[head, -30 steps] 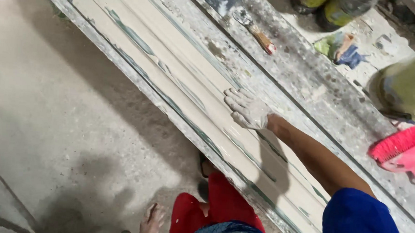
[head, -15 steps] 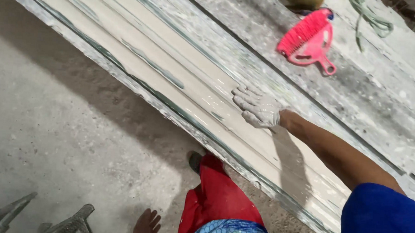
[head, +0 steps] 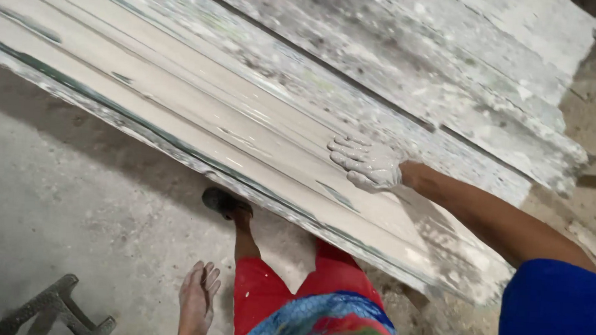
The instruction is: Applying plaster mixture into molds to create architectural moldings and cleaning the edges with a tool.
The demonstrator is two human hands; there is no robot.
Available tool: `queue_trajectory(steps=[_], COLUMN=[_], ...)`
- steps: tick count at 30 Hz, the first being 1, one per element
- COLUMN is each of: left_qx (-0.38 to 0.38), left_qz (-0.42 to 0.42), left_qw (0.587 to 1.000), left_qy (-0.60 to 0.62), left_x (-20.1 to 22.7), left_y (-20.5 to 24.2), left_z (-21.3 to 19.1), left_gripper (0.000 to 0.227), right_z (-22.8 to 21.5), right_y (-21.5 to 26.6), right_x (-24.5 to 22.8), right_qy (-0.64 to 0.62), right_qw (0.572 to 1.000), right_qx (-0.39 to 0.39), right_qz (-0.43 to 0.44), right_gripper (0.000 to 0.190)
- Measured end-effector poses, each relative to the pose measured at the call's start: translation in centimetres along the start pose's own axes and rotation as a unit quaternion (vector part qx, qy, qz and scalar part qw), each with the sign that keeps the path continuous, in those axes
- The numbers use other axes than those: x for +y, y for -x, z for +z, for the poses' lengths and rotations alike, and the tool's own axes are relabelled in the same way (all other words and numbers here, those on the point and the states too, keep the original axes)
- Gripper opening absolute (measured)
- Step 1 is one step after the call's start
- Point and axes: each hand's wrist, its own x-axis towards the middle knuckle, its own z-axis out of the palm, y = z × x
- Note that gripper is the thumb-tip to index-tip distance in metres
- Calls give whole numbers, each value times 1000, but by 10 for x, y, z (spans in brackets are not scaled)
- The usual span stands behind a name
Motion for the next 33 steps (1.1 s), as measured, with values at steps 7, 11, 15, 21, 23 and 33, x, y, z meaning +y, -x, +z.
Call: queue_trajectory(steps=[7,11,15,21,23,33], left_qx=[-32,-9,46,26,8,-29], left_qz=[-16,7,5,26,26,63], left_qw=[994,989,989,993,991,989], left_qy=[-108,-147,-144,-110,-132,-129], left_x=[-107,-109,-98,-100,-93,-94], left_y=[77,97,111,123,143,125], left_z=[34,27,30,30,40,30], left_gripper=[55,51,51,54,53,57], right_z=[-12,-20,1,24,21,45], right_y=[184,259,331,359,355,387], right_x=[-54,-100,-142,-131,-129,-164], right_qy=[0,34,70,-214,-291,145], right_qw=[998,989,969,680,584,648], right_qx=[-24,-56,45,418,511,374], right_qz=[49,130,233,564,559,647], right_gripper=[60,59,37,19,19,35])
